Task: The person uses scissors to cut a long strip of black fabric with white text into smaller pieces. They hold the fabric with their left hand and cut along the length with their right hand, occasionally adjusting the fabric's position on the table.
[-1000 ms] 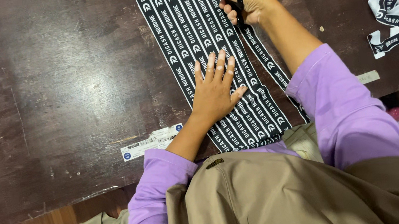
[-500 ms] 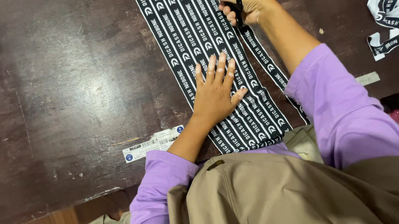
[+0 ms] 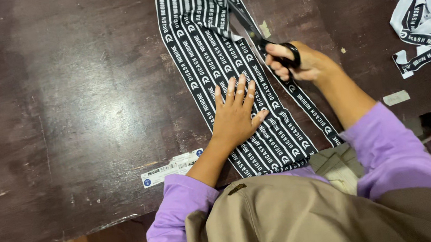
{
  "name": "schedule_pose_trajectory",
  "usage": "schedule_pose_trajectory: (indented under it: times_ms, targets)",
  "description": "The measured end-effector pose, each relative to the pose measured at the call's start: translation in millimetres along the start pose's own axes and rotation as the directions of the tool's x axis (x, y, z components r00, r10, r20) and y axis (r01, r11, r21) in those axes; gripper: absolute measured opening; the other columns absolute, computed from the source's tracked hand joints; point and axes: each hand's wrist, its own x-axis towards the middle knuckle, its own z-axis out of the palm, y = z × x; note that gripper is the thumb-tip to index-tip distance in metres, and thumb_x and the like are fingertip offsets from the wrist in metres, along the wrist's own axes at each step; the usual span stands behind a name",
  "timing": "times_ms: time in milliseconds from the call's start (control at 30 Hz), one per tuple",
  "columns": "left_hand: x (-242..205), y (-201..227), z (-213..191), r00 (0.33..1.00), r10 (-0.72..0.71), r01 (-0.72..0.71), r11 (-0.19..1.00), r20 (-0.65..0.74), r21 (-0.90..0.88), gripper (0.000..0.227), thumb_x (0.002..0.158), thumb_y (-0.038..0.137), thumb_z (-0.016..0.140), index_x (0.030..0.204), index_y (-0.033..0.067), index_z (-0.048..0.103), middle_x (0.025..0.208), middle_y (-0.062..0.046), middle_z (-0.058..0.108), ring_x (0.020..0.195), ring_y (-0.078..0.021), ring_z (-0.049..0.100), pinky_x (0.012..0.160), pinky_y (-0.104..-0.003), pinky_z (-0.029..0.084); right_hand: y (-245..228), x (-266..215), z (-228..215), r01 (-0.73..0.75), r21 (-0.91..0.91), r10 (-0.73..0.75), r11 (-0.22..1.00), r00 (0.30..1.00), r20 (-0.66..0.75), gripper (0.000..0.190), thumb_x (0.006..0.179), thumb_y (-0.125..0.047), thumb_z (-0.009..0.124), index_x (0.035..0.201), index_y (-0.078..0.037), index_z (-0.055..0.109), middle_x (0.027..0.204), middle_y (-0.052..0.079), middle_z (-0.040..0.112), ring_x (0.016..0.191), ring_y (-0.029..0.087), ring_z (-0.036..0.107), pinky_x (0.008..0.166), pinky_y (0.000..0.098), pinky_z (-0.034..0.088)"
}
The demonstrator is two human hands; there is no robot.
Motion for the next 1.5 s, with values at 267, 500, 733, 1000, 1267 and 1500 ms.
schedule_pose_trajectory:
  times_ms: [267, 500, 733, 1000, 1267, 1500]
  targets:
    - [0, 3, -5, 1.0, 0.002, -0.003, 1.0, 0.017, 0.03, 0.082, 0.1, 0.068, 0.036, 0.159, 0.0122, 0.032, 0.166, -0.017, 0.027, 0.155, -0.0383, 0.02, 0.121, -0.069, 0.008, 27, -28, -39, 0.094, -0.019, -0.094, 0.995, 0.996, 0.004, 0.039, 0.099, -0.04, 0.072, 0.11, -0.003, 0.067, 0.083, 0.01, 0.066, 0.067, 0.018, 0.066, 0.064, 0.0371, 0.063]
    - [-9, 23, -8, 0.999, 0.013, -0.015, 0.999, 0.039, 0.044, 0.081, 0.101, 0.067, 0.034, 0.16, 0.0121, 0.03, 0.167, -0.019, 0.025, 0.155, -0.0395, 0.019, 0.12, -0.07, 0.008, -9, -15, -83, 0.032, -0.536, -0.239, 0.844, 0.916, -0.322, 0.048, 0.088, -0.042, 0.093, 0.095, 0.0, 0.07, 0.071, 0.013, 0.06, 0.06, 0.021, 0.058, 0.049, 0.0364, 0.05]
    - [-49, 84, -46, 0.859, 0.172, -0.076, 0.974, 0.482, -0.212, 0.084, 0.098, 0.064, 0.025, 0.161, 0.0101, 0.009, 0.169, -0.02, -0.005, 0.155, -0.0395, -0.009, 0.118, -0.065, -0.011, -32, 1, -100, -0.423, -0.772, -0.191, 0.473, 0.807, -0.559, 0.064, 0.086, -0.061, 0.078, 0.118, -0.006, 0.066, 0.119, 0.023, 0.07, 0.11, 0.048, 0.064, 0.09, 0.051, 0.048]
    - [30, 16, -87, 0.996, 0.054, -0.023, 0.92, 0.069, -0.391, 0.048, 0.1, 0.03, 0.053, 0.143, 0.0092, 0.053, 0.162, -0.015, 0.033, 0.152, -0.0387, 0.024, 0.121, -0.066, 0.02, -4, 11, -104, -0.279, -0.838, -0.421, 0.469, 0.763, -0.49, 0.067, 0.087, -0.04, 0.082, 0.133, -0.001, 0.053, 0.131, 0.024, 0.056, 0.121, 0.047, 0.054, 0.1, 0.0547, 0.043]
    - [88, -90, -45, 0.967, -0.253, 0.246, 0.961, 0.041, 0.128, 0.072, 0.106, 0.059, 0.024, 0.164, 0.0166, 0.018, 0.17, -0.016, 0.01, 0.156, -0.0384, 0.007, 0.12, -0.068, 0.007, 20, -1, -75, 0.014, -0.992, -0.874, 0.124, 0.474, -0.103, 0.053, 0.086, -0.01, 0.086, 0.128, 0.002, 0.056, 0.126, 0.026, 0.05, 0.111, 0.045, 0.052, 0.099, 0.0504, 0.043]
    - [73, -100, -37, 0.967, -0.251, 0.244, 0.957, 0.029, 0.16, 0.072, 0.105, 0.064, 0.031, 0.164, 0.0219, 0.028, 0.169, -0.016, 0.023, 0.156, -0.0394, 0.015, 0.123, -0.067, 0.007, 76, -35, 19, 0.229, -0.972, -0.56, 0.056, 0.813, 0.16, 0.08, 0.104, -0.062, 0.045, 0.163, -0.009, 0.034, 0.165, 0.024, 0.035, 0.152, 0.044, 0.031, 0.121, 0.0704, 0.009]
